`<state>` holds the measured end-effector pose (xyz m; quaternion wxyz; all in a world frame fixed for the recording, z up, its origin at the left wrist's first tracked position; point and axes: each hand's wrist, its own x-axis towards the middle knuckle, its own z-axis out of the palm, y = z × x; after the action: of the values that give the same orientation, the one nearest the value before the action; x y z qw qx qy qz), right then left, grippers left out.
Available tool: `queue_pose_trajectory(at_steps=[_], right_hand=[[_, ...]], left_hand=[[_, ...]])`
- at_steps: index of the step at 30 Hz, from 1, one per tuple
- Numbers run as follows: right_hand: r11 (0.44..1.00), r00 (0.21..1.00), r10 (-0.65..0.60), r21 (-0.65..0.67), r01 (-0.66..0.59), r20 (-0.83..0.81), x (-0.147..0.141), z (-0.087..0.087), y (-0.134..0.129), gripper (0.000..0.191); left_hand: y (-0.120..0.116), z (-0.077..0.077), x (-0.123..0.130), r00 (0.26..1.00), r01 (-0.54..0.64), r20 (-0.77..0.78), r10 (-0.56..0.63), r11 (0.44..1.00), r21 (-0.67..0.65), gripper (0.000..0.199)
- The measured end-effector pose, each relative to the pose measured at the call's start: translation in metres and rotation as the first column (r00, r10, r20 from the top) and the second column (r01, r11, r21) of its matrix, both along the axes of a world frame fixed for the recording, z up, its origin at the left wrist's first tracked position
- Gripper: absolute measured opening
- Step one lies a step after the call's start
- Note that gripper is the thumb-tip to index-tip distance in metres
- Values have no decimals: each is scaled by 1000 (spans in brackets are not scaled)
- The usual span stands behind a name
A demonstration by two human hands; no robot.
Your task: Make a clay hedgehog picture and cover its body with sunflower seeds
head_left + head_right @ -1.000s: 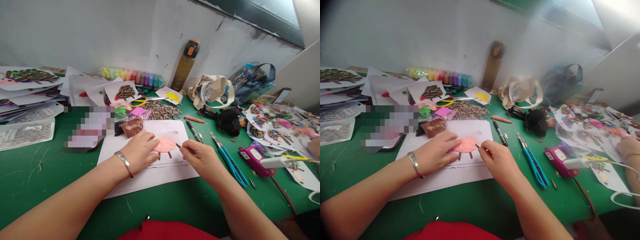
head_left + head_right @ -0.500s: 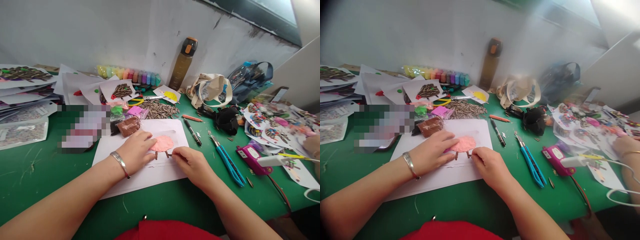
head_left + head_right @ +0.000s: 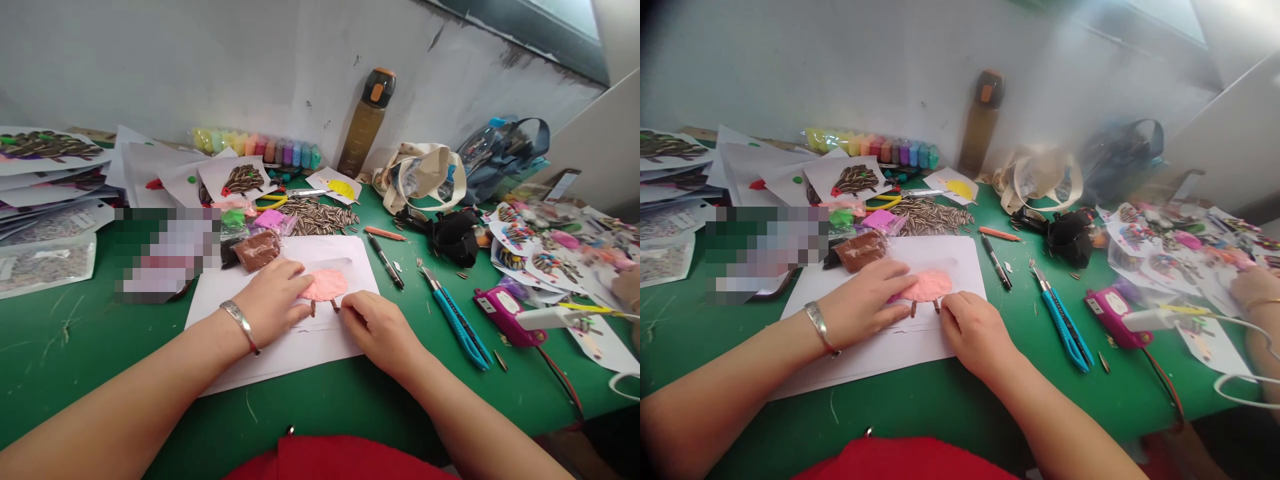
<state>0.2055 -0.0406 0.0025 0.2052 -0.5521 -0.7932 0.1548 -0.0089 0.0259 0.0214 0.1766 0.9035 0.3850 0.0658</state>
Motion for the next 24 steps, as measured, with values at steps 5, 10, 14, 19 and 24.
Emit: queue_pose_trajectory(at_steps=[5,10,14,19,24], right_hand=[[1000,1000,-13,1,13,-16,-1,-2,0,18],[999,999,-36,24,36,-24,-1,-4,1,17],[999,999,-47,11,47,-20,-2,-4,1,17],[999,999,-45,22,45,-26,-3,-4,2,18],[999,998,-47,21,48,-28,-3,-3,2,18]], left_hand=[[0,-1,0,1000,-3,0,3,1000,0,34],[0,0,1,1000,-4,6,5,1000,-4,34],[0,-1,0,1000,1,17,-1,1000,-1,33],[0,0,1,1000,-3,25,4,1000,-3,31],[0,1,1,1000,-13,7,13,1000,-15,31]])
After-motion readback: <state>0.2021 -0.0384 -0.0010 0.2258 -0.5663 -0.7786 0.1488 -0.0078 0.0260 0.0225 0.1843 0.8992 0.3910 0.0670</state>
